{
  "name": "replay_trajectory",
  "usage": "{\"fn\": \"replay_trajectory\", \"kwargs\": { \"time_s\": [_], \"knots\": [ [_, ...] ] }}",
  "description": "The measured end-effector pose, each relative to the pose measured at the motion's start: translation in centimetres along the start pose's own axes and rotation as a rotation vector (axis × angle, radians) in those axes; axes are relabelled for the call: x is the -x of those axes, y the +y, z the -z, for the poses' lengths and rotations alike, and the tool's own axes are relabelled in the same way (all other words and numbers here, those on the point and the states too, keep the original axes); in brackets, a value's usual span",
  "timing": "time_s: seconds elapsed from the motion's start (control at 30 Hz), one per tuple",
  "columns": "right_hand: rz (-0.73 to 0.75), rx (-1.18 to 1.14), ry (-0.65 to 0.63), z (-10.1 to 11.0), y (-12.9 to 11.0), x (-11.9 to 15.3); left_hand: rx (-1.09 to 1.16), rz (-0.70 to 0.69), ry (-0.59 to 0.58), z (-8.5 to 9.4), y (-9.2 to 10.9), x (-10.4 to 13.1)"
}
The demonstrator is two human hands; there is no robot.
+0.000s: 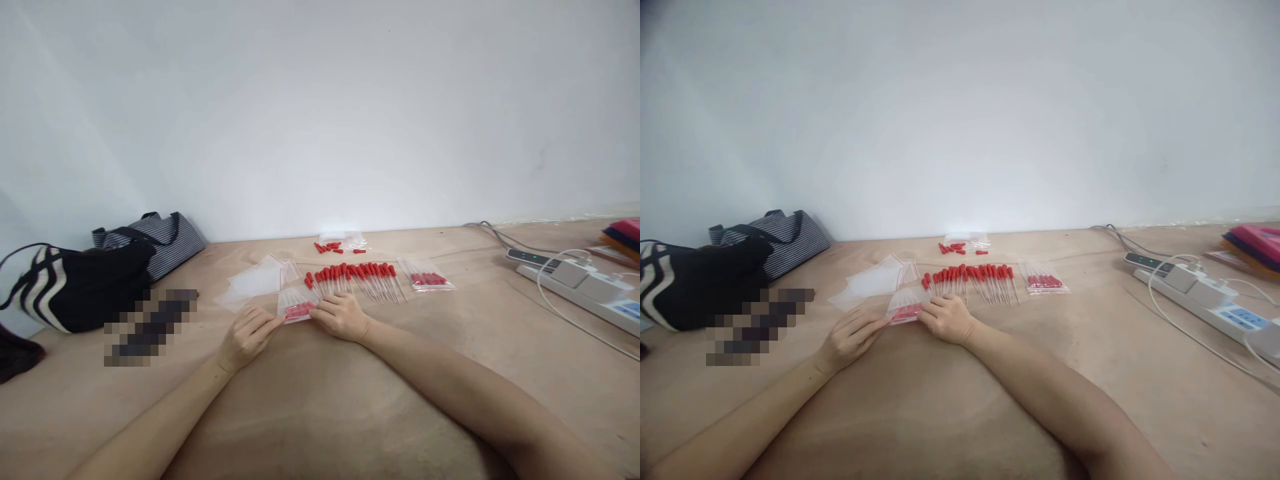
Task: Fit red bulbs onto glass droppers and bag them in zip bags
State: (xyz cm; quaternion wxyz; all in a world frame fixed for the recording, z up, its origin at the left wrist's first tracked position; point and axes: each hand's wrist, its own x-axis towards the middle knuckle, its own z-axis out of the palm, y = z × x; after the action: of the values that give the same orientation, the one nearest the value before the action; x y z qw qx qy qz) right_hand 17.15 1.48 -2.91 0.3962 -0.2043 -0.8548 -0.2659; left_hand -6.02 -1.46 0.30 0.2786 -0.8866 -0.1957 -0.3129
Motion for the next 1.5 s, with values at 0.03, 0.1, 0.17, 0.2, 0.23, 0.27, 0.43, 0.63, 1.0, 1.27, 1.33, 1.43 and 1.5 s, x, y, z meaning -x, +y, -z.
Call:
{"fn": "replay_trajectory", "kwargs": {
  "time_s": [0.03, 0.1, 0.17, 0.2, 0.23, 0.27, 0.43, 0.63, 1.0, 1.27, 1.33, 1.43, 1.5],
  "knots": [
    [-0.008, 0.006, 0.004, 0.0, 0.0, 0.0, 0.001, 0.001, 0.005, 0.0, 0.1, -0.1],
    [-0.034, 0.012, 0.012, 0.0, -0.1, -0.1, 0.000, 0.004, 0.016, 0.0, 0.2, -0.2],
    [-0.046, 0.010, 0.012, 0.0, -0.2, -0.3, 0.003, 0.024, 0.021, -0.1, 0.4, -0.3],
    [-0.046, 0.007, 0.009, 0.1, -0.2, -0.4, 0.005, 0.035, 0.027, -0.2, 0.5, -0.4],
    [-0.046, 0.003, 0.006, 0.2, -0.3, -0.4, 0.009, 0.047, 0.033, -0.3, 0.5, -0.4],
    [-0.048, -0.001, 0.004, 0.2, -0.3, -0.5, 0.014, 0.053, 0.038, -0.4, 0.5, -0.3],
    [-0.091, -0.032, 0.015, 0.3, -0.5, -0.6, 0.042, 0.051, 0.056, -0.7, 0.5, -0.5],
    [-0.107, -0.068, -0.024, -0.2, -1.0, -0.9, 0.066, 0.068, 0.066, -1.1, 1.2, -1.8],
    [-0.098, -0.051, 0.062, -0.5, -1.1, -1.2, 0.033, 0.069, 0.082, -1.1, 1.3, -1.7],
    [-0.093, -0.055, -0.015, -0.4, -1.1, -1.3, 0.013, 0.008, 0.050, -1.4, 1.2, -1.9],
    [-0.060, -0.043, -0.024, -0.4, -1.2, -1.3, -0.007, -0.028, 0.049, -1.4, 1.3, -2.1],
    [-0.023, -0.032, -0.025, -0.3, -1.3, -1.4, -0.046, -0.055, 0.065, -1.4, 1.5, -2.3],
    [-0.016, -0.031, -0.017, -0.4, -1.3, -1.4, -0.072, -0.061, 0.062, -1.5, 1.6, -2.4]
  ]
}}
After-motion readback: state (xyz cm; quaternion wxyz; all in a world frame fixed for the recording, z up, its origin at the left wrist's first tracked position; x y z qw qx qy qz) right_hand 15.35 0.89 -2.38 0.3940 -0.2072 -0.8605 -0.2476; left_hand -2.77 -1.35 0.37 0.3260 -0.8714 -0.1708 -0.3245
